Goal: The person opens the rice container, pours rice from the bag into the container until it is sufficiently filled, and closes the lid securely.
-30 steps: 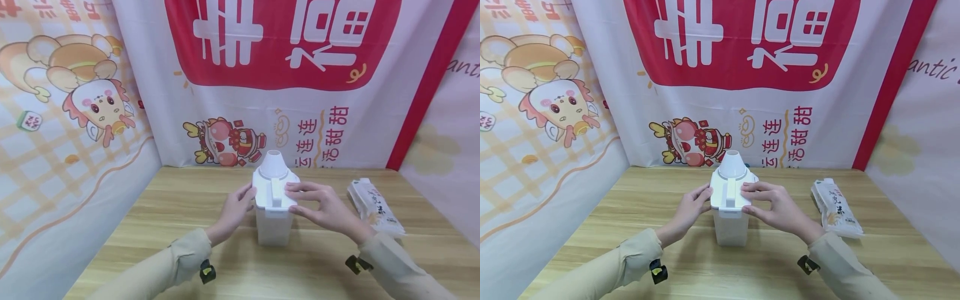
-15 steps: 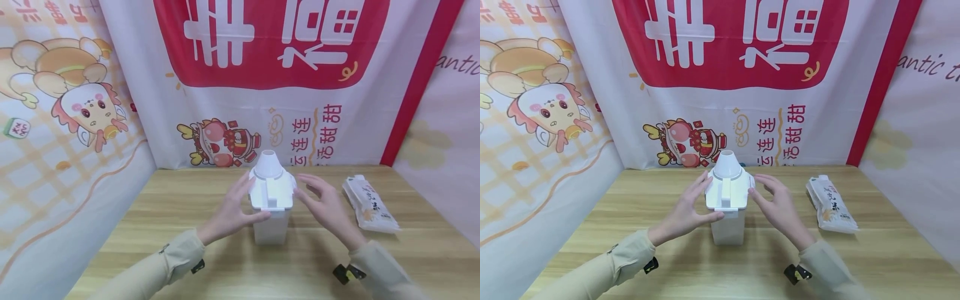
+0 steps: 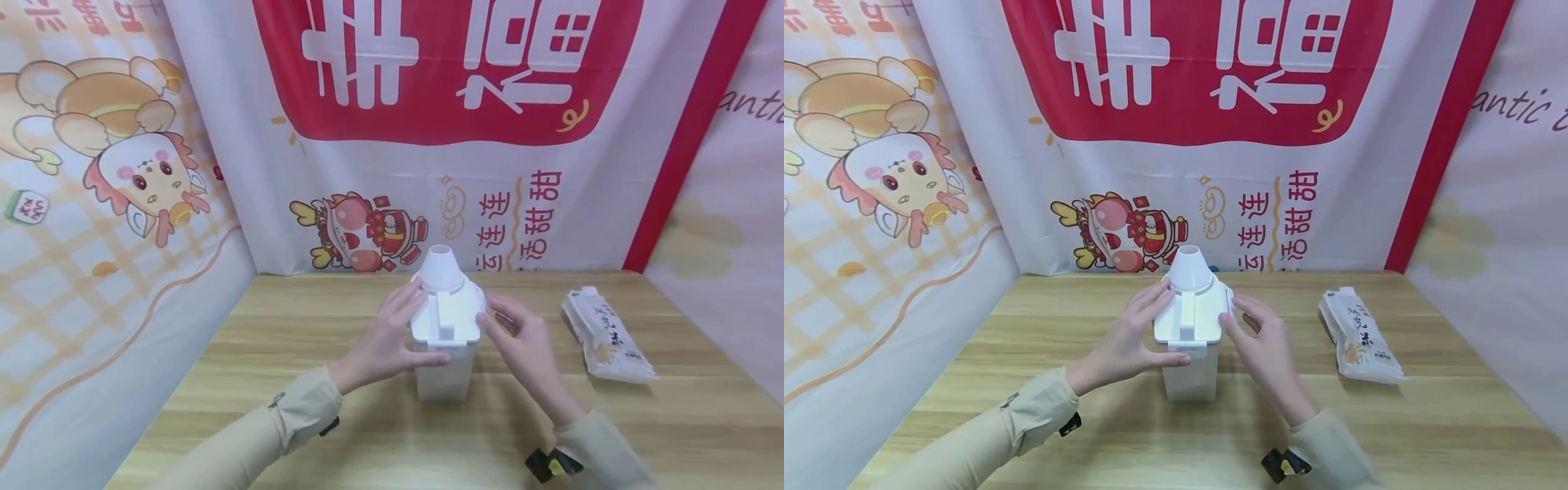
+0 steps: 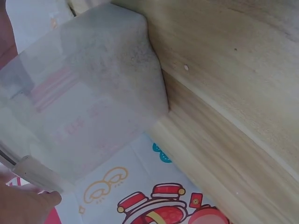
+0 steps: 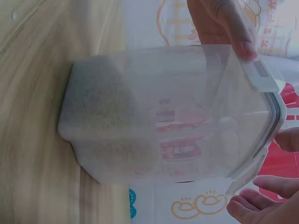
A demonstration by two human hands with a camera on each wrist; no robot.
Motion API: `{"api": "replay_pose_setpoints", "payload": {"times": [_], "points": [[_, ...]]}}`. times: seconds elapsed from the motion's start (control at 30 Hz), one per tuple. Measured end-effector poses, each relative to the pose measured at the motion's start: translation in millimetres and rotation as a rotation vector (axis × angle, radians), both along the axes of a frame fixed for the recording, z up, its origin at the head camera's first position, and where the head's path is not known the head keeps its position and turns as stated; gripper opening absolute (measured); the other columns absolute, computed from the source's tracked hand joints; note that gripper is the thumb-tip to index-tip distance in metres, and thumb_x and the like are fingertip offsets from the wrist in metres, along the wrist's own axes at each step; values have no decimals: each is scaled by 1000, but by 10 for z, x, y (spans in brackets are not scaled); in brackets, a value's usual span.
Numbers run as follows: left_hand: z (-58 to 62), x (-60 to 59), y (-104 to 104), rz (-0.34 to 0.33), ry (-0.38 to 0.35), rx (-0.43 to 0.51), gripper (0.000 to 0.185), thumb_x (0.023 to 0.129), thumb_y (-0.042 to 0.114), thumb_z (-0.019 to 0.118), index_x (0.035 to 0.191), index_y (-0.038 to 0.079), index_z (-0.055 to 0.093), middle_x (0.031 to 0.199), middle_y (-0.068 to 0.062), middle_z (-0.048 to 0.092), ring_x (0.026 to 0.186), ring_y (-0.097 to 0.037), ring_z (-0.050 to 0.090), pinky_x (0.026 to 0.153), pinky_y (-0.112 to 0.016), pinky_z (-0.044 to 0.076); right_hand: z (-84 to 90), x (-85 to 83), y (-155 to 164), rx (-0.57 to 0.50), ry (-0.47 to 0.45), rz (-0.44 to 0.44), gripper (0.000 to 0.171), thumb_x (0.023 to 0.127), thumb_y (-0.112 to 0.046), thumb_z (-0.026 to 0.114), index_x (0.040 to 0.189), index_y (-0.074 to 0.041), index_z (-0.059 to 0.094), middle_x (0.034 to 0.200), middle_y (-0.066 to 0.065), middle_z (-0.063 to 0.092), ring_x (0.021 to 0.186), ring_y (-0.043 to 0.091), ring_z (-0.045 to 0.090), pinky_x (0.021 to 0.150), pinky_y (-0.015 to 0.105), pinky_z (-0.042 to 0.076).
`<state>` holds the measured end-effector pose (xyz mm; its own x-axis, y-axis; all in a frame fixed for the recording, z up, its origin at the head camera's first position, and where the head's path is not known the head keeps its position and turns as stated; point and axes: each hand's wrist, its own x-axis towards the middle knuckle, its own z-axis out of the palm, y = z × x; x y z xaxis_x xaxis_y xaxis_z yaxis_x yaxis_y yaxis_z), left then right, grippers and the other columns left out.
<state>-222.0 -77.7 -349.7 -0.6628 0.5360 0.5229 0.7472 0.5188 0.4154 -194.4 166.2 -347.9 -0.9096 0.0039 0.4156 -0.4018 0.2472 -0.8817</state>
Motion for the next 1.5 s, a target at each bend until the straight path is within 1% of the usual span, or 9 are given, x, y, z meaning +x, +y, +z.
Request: {"api": "replay_pose_setpoints", "payload": {"times": [0.23,0.4,0.6,0.77,0.97,1.07,1.3,1.4,1.5], "points": [[6,29,28,53,-42,-17,111,72,70,73,154,8,32,162,-10,14,147,-28,14,108,-58,30,-20,40,-59,-81,-60,-8,41,94,-21,70,125,4,63,134,15,57,120,29,57,93,21,48],[21,48,22,62,-23,-50,109,72,70,72,152,6,34,162,-11,17,147,-26,12,110,-55,28,-14,52,-109,-82,-30,-17,38,93,-17,70,122,8,63,134,19,57,122,29,55,96,22,46],[69,62,8,70,-5,-85,107,72,69,73,150,6,38,159,-12,23,146,-26,16,110,-51,28,-25,54,-157,-54,-3,-58,38,94,-17,70,123,7,64,133,18,58,123,27,55,99,29,46],[90,74,-2,77,-26,-106,107,72,71,72,151,8,37,160,-12,21,146,-25,15,110,-51,28,-48,69,-184,-31,-15,-116,39,94,-21,70,124,2,65,129,13,62,118,24,59,94,24,49],[89,60,-7,61,-14,-102,106,73,71,71,150,6,39,159,-12,21,146,-28,18,111,-50,27,-52,77,-210,-39,-7,-140,36,94,-21,70,124,-2,66,125,11,65,110,20,63,87,19,51],[79,47,-6,57,-9,-95,106,72,71,71,150,6,39,159,-12,22,146,-29,19,111,-49,27,-51,90,-219,-52,-35,-136,37,95,-25,69,125,-5,66,126,8,64,111,19,62,88,20,51],[67,43,-4,54,-16,-87,105,73,71,70,150,7,39,159,-10,22,146,-26,16,110,-49,28,-54,131,-225,-90,-175,-118,46,96,-40,64,133,-14,62,132,-2,60,120,12,56,97,27,48],[73,50,-5,56,-22,-88,105,73,70,71,150,7,39,159,-10,22,146,-25,16,110,-49,28,-54,136,-229,-158,-203,-95,45,97,-39,63,134,-13,61,133,-2,60,121,11,55,98,27,47],[76,52,-7,58,-23,-89,104,73,69,72,150,7,39,159,-11,23,146,-28,17,110,-50,28,-49,134,-240,-260,-211,-52,44,98,-32,63,134,-7,60,133,3,60,121,14,56,95,26,49]]}}
